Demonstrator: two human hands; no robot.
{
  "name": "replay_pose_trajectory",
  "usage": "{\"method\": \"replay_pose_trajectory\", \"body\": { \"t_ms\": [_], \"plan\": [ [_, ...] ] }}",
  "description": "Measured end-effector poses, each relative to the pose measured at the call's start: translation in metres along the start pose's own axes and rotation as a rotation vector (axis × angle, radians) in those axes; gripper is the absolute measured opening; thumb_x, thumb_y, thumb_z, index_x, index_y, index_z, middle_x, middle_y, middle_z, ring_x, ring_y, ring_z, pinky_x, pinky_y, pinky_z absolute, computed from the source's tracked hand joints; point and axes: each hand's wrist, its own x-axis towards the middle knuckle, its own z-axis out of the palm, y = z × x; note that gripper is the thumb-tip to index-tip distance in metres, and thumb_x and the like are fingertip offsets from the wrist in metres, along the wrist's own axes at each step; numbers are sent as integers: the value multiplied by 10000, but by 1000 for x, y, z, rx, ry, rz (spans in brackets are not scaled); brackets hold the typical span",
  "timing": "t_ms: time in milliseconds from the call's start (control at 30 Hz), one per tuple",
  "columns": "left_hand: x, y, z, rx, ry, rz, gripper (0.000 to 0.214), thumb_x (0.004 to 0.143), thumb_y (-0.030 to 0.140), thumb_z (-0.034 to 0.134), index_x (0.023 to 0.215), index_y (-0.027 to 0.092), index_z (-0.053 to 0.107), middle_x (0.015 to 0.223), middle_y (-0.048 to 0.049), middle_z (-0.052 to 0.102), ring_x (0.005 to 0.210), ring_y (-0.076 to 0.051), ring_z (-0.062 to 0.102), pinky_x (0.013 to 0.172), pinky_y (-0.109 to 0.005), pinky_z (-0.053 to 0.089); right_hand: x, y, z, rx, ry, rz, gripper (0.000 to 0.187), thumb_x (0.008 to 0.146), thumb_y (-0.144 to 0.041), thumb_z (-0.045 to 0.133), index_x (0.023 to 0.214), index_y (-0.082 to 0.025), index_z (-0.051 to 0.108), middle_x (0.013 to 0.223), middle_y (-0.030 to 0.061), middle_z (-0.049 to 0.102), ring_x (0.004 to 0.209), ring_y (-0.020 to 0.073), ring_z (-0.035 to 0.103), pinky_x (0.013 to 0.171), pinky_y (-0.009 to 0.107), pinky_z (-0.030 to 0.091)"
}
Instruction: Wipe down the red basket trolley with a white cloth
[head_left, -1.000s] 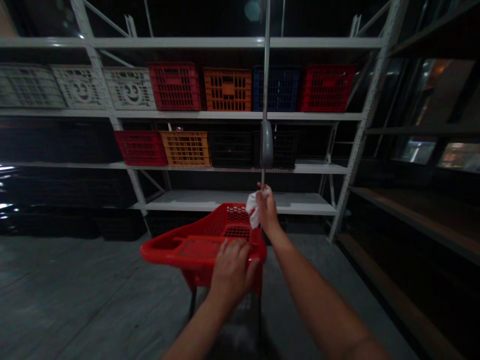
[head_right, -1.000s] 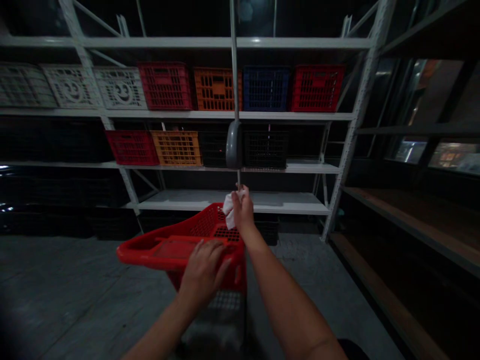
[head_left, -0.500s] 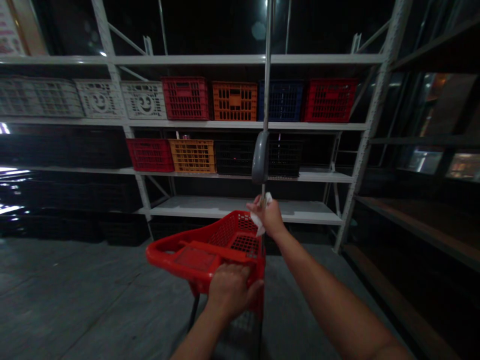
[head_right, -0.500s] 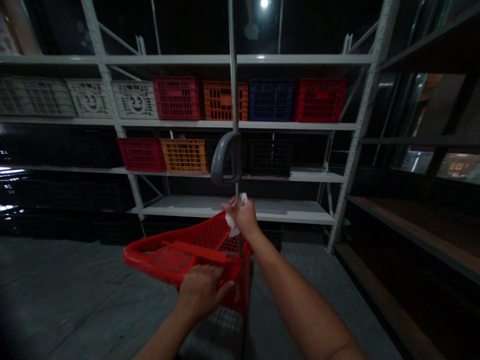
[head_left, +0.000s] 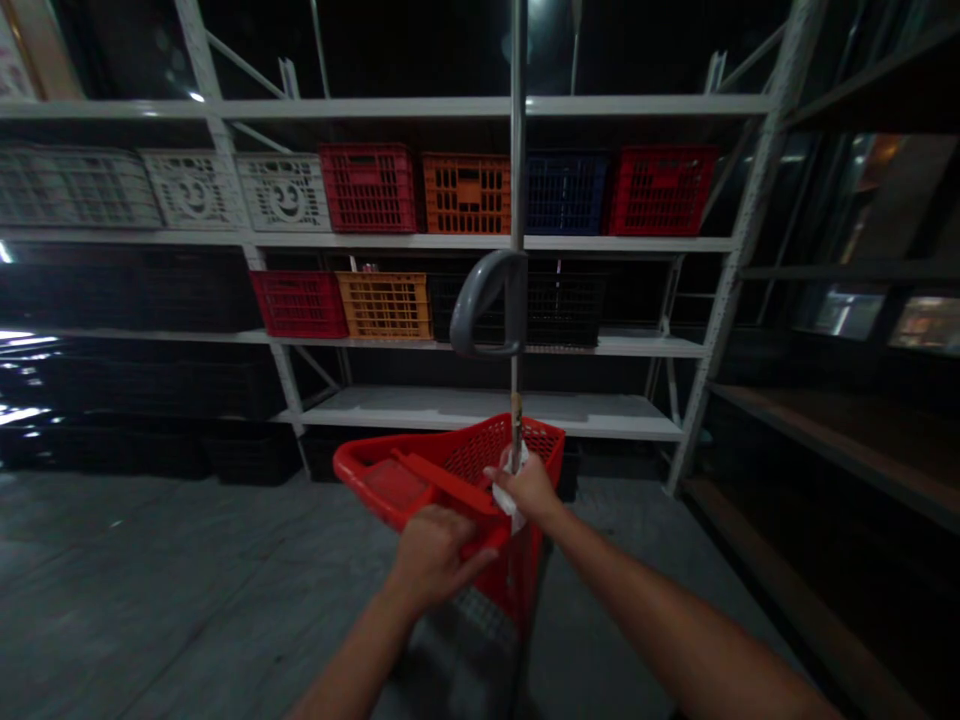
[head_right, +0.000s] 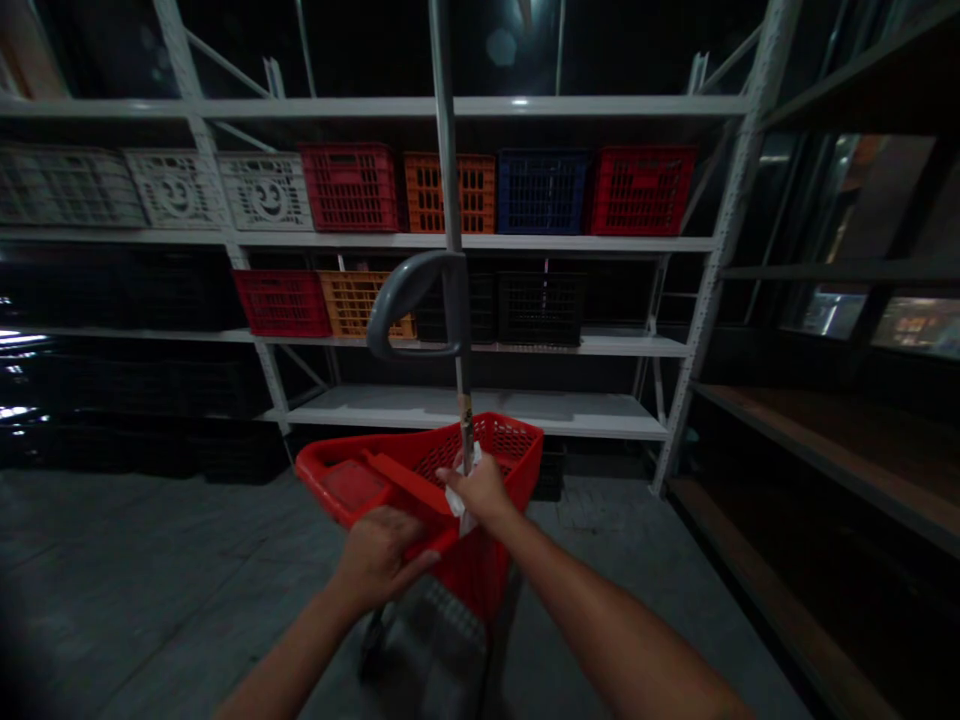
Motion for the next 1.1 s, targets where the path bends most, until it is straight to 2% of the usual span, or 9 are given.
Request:
{"method": "replay_pose_trajectory", "body": {
  "t_ms": [100, 233, 367, 500, 567, 733, 900, 967, 1100],
  "plan": [
    [0, -8, -3, -35, -15, 60, 429, 831, 502, 360, 620, 181, 551, 597, -16, 591, 601, -146, 544, 618, -287, 358, 15, -25, -3, 18, -35, -59, 301, 572, -357, 689, 650, -189, 452, 548, -65, 454, 492, 91, 430, 486, 216, 358],
    [2, -17, -4, -112, -36, 100, 411, 826, 486, 374, 612, 179, 544, 606, -22, 586, 619, -149, 540, 644, -296, 387, 56, -93, -5, 96, -23, -222, 311, 572, -382, 697, 662, -183, 476, 561, -63, 468, 505, 87, 436, 507, 218, 365],
    [1, -29, -10, -225, -32, 120, 355, 804, 469, 418, 674, 181, 581, 714, -27, 617, 761, -165, 562, 891, -380, 366, 72, -117, 3, 126, 14, -325, 298, 587, -383, 687, 652, -176, 482, 590, -50, 498, 536, 88, 455, 535, 218, 378],
    [-3, -34, -26, -216, -16, 48, 301, 786, 435, 444, 825, 212, 642, 1083, -54, 595, 1079, -223, 472, 1037, -468, 208, 51, -80, 16, 23, -34, -220, 265, 613, -366, 669, 655, -181, 484, 538, -68, 459, 486, 85, 428, 476, 200, 350],
    [-4, -29, -35, -178, -12, -6, 299, 799, 404, 429, 901, 224, 644, 1165, -57, 556, 1124, -223, 440, 1049, -469, 189, 34, -53, 23, 4, -73, -162, 249, 630, -363, 658, 664, -184, 487, 543, -65, 470, 488, 91, 443, 476, 199, 359],
    [-1, -4, -41, -70, -19, -241, 320, 825, 403, 403, 909, 199, 635, 969, -70, 632, 974, -206, 526, 973, -420, 315, -8, 7, 35, -218, -139, -107, 268, 673, -420, 638, 711, -187, 511, 613, -15, 549, 575, 139, 522, 562, 234, 409],
    [5, 8, -33, -35, -130, -356, 438, 839, 495, 330, 851, 167, 619, 890, -89, 652, 864, -194, 583, 912, -375, 364, -35, 57, 28, -524, -185, -298, 309, 808, -478, 442, 737, -187, 519, 756, 65, 579, 762, 195, 540, 740, 299, 406],
    [7, 9, -28, -1, -157, -391, 483, 851, 515, 276, 835, 167, 611, 835, -83, 665, 793, -185, 607, 898, -379, 370, -35, 71, 20, -441, -146, -279, 369, 851, -476, 331, 699, -191, 509, 715, 47, 564, 713, 174, 530, 704, 281, 410],
    [7, 11, -18, 143, -150, -465, 576, 845, 560, 224, 841, 139, 617, 684, -104, 666, 675, -215, 628, 788, -393, 419, -5, 77, -4, -146, 153, -16, 418, 836, -497, 313, 702, -167, 530, 619, 12, 546, 584, 148, 504, 567, 244, 417]
  ]
}}
